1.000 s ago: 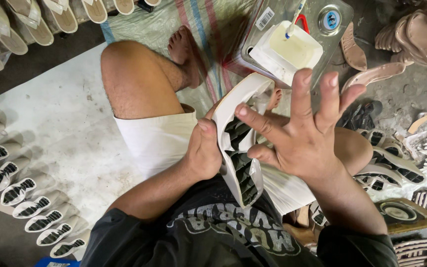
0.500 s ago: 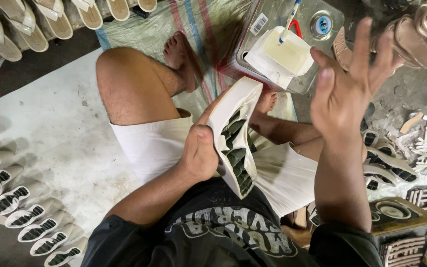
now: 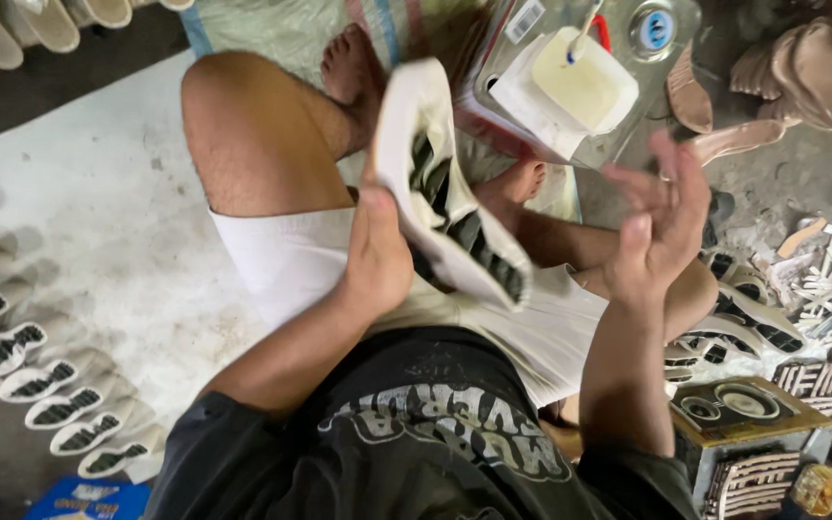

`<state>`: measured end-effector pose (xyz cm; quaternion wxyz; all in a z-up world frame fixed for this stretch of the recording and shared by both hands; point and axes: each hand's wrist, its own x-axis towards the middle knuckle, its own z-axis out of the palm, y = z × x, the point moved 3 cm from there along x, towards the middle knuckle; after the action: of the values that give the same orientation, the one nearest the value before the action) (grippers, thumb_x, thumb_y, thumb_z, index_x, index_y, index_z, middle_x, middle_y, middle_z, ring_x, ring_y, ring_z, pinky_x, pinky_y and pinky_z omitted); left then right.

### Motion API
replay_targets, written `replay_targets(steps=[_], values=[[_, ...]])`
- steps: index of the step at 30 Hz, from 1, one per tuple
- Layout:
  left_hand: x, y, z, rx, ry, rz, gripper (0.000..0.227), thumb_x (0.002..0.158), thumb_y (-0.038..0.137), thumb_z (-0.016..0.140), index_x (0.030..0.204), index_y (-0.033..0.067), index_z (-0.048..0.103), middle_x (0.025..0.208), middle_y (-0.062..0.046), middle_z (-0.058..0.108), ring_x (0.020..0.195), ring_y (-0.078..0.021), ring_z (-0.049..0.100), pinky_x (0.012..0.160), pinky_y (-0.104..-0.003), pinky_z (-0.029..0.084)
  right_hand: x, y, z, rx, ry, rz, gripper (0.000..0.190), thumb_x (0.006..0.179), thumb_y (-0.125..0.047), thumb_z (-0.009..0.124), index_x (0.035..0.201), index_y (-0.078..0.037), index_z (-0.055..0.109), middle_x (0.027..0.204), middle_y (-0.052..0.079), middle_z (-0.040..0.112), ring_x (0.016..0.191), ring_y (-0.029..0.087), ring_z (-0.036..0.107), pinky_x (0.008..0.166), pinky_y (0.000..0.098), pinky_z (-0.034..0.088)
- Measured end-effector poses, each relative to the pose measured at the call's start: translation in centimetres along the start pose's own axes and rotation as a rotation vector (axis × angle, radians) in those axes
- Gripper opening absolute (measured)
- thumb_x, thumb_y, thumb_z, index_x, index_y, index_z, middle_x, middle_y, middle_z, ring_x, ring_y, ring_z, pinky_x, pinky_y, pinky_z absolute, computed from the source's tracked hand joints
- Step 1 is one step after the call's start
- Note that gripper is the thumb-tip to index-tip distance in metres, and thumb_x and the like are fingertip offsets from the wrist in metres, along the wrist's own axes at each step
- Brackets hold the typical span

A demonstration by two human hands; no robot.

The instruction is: The person sits on the floor and applies a white liquid substance to the sole of a white sandal using their fingers. They repeatedly dip their fingers into a container and spread the substance across the sole, then place the sandal aside and pick up another to repeat the process.

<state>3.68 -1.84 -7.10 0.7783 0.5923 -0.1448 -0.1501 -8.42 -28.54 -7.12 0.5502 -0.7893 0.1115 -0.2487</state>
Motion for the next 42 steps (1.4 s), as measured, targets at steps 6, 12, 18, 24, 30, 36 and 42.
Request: replay_targets(steps=[6,12,18,24,30,36,42], values=[[0.7,-0.7,1.5,-0.611,0.105,-0.32,0.089,0.101,0.063,0.04,0.165,0.0156,0.003,0.156,-0.005,0.035,0.142,-0.0232,0.044,0.113,-0.042,0.048,-4.6,-1.7,4.7,0.786,-0.119,0.195,0.123,0.09,-0.052,0.084,0.167,-0.021,-0.007,0.174,0.028,0.023,0.151,0.035,0.043,0.124,0.0498,0.042],[0.1,-1.3,2.5,-0.735,0.031,-0.385,0.089,0.108,0.069,0.037,0.167,0.0041,0.021,0.152,-0.015,0.049,0.134,-0.0294,0.052,0.108,-0.045,0.048,-5.4,-3.5,5.1,0.306,0.069,0.082,0.127,0.089,-0.039,0.089,0.172,-0.015,-0.004,0.176,0.019,0.007,0.159,0.031,0.027,0.13,0.0532,0.034],[-1.2,-2.0,2.4,-0.797,-0.07,-0.37,0.083,0.107,0.067,0.034,0.165,0.0069,0.027,0.161,-0.012,0.045,0.144,-0.0278,0.052,0.118,-0.046,0.048,-5.1,-5.0,3.8,0.171,0.091,-0.065,0.121,0.089,-0.028,0.089,0.169,-0.019,-0.001,0.173,0.018,0.017,0.154,0.028,0.037,0.128,0.0453,0.035],[-1.9,-2.3,2.0,-0.901,-0.091,-0.363,0.074,0.114,0.061,0.032,0.163,0.0052,0.028,0.154,-0.01,0.05,0.14,-0.0226,0.053,0.115,-0.042,0.046,-5.2,-7.3,3.4,-0.262,0.129,-0.162,0.133,0.07,-0.024,0.093,0.17,-0.031,0.005,0.163,0.005,0.035,0.125,0.023,0.063,0.102,0.0419,0.059],[-2.2,-1.9,2.0,-0.907,-0.193,-0.298,0.069,0.114,0.059,0.032,0.166,0.012,0.033,0.153,-0.009,0.053,0.135,-0.0228,0.057,0.111,-0.043,0.05,-5.2,-8.1,4.1,0.045,0.074,-0.225,0.113,0.093,-0.005,0.084,0.168,-0.034,0.004,0.175,0.007,0.03,0.117,0.022,0.07,0.085,0.0334,0.063],[-2.6,-3.0,1.9,-1.046,-0.155,-0.387,0.062,0.117,0.053,0.033,0.163,0.012,0.036,0.154,-0.008,0.051,0.139,-0.0217,0.053,0.117,-0.041,0.044,-6.7,-8.2,3.5,1.373,-0.187,0.016,0.073,0.109,-0.062,0.044,0.167,-0.027,0.015,0.165,0.03,0.029,0.148,0.044,0.038,0.12,0.0579,0.03],[-3.6,-5.5,1.6,-1.041,-0.135,-0.385,0.057,0.119,0.048,0.033,0.161,0.0095,0.041,0.152,-0.008,0.053,0.139,-0.021,0.053,0.119,-0.039,0.043,-8.2,-9.0,3.1,1.79,-0.38,0.036,0.094,0.098,-0.088,0.023,0.17,-0.03,0.004,0.164,0.041,0.016,0.154,0.054,0.014,0.125,0.063,0.009]])
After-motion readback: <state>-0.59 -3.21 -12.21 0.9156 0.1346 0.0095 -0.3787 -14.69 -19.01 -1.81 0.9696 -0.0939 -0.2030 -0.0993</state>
